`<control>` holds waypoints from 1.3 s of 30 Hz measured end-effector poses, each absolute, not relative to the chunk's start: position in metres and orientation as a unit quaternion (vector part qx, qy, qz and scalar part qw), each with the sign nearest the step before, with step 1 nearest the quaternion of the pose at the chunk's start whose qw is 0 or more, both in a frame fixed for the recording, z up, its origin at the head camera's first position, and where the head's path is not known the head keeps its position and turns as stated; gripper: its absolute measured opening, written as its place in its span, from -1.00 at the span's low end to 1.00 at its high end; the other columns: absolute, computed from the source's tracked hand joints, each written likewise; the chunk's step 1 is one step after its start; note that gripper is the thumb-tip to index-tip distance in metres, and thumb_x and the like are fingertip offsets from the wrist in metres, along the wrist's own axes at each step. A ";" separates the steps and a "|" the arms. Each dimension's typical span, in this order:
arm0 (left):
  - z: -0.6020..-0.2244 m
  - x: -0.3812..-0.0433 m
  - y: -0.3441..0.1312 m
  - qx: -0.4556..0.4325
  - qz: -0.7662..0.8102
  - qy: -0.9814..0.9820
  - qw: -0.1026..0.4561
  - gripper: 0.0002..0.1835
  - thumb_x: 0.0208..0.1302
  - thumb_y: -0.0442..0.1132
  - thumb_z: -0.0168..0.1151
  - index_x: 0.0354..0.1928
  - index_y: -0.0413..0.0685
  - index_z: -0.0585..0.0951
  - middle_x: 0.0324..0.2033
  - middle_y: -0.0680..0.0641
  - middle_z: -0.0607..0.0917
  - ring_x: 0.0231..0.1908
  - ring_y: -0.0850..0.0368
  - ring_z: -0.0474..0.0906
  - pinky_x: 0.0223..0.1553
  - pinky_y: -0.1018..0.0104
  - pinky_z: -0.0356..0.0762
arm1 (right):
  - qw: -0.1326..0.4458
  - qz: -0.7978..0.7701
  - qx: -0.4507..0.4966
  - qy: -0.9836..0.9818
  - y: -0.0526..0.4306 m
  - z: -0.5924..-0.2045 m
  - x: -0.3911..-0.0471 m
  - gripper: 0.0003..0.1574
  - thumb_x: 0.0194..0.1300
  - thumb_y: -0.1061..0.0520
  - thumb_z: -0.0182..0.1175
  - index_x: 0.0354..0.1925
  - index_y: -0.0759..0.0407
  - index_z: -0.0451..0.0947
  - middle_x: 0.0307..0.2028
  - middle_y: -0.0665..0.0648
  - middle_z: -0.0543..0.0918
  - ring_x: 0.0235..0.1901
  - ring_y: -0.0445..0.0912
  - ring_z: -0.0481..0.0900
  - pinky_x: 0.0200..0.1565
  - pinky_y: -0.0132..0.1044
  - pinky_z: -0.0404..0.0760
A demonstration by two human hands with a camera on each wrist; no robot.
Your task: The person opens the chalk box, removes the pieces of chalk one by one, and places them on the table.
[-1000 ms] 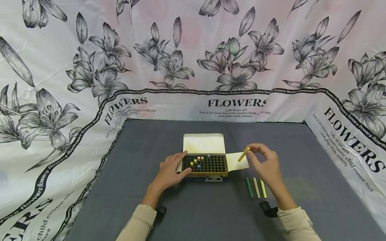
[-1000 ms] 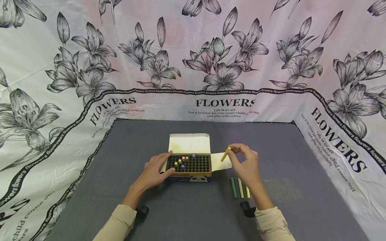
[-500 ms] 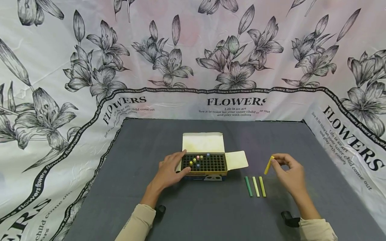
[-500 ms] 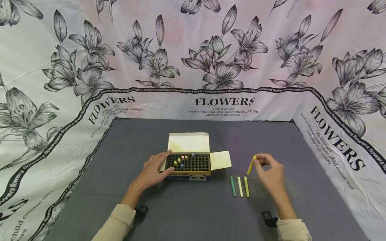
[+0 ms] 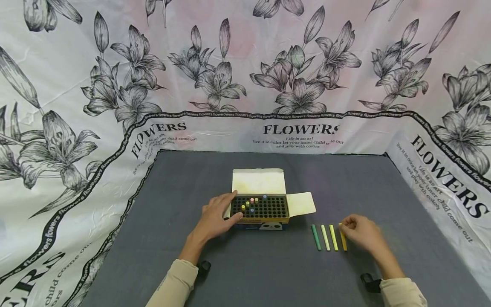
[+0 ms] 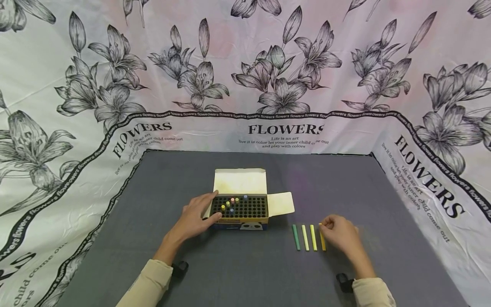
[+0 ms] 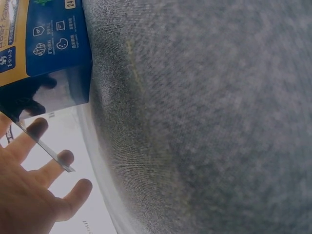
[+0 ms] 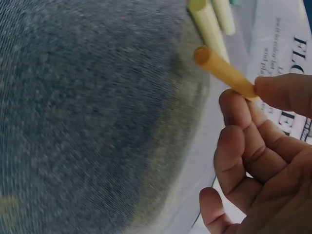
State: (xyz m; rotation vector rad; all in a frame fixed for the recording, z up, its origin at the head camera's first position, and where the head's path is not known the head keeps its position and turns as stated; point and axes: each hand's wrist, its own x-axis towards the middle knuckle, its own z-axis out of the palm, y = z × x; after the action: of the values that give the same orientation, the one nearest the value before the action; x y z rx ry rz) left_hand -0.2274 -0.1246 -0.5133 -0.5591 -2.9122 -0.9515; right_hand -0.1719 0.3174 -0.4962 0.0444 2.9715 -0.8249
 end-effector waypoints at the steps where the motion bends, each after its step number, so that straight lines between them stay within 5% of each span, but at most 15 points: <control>1: -0.513 -0.227 -0.125 -0.180 -0.305 -0.935 0.014 -0.20 0.41 0.26 0.17 0.60 0.30 0.18 0.50 -0.07 0.35 0.47 -0.24 0.23 0.26 -0.43 0.17 | 0.033 -0.263 0.014 0.964 0.317 -0.498 -0.173 -0.66 0.43 0.04 0.22 -0.12 0.33 0.67 -0.29 0.20 0.76 -0.35 0.01 0.65 -0.11 0.29 0.44; 16: -0.511 -0.226 -0.124 -0.177 -0.308 -0.935 0.014 -0.20 0.41 0.25 0.18 0.60 0.30 0.19 0.49 -0.07 0.36 0.47 -0.24 0.23 0.26 -0.42 0.16 | 0.032 -0.226 0.023 0.973 0.311 -0.507 -0.179 -0.73 0.39 0.05 0.26 -0.26 0.26 0.64 -0.40 0.10 0.70 -0.47 -0.08 0.53 -0.23 0.03 0.32; 26: -0.512 -0.225 -0.125 -0.181 -0.311 -0.933 0.012 -0.21 0.41 0.24 0.19 0.59 0.29 0.21 0.49 -0.07 0.37 0.47 -0.24 0.23 0.26 -0.44 0.16 | 0.019 -0.219 0.033 0.975 0.309 -0.502 -0.179 -0.60 0.42 0.01 0.20 -0.11 0.36 0.63 -0.25 0.30 0.75 -0.32 0.12 0.65 -0.17 0.16 0.37; 33: -0.512 -0.226 -0.125 -0.180 -0.315 -0.932 0.009 -0.21 0.41 0.24 0.19 0.59 0.29 0.20 0.50 -0.07 0.36 0.48 -0.23 0.22 0.27 -0.43 0.15 | -0.141 -0.253 0.009 0.957 0.287 -0.488 -0.182 -0.62 0.44 0.06 0.21 0.02 0.36 0.62 -0.26 0.34 0.76 -0.34 0.17 0.66 -0.11 0.17 0.26; 39: -0.511 -0.225 -0.125 -0.180 -0.317 -0.931 0.012 -0.21 0.41 0.23 0.20 0.59 0.27 0.22 0.49 -0.09 0.37 0.47 -0.25 0.22 0.26 -0.44 0.16 | -0.284 -0.295 -0.086 0.908 0.250 -0.474 -0.194 -0.79 0.24 0.27 0.39 -0.14 0.31 0.69 -0.37 0.23 0.73 -0.38 0.08 0.56 -0.15 0.02 0.16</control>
State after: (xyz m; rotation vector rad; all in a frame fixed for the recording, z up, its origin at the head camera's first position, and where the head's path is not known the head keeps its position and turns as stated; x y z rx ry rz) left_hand -0.2252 -0.1248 -0.5107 -0.5606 -2.9018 -0.9895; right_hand -0.1936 0.2501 -0.4739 -0.3318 3.5223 -1.1420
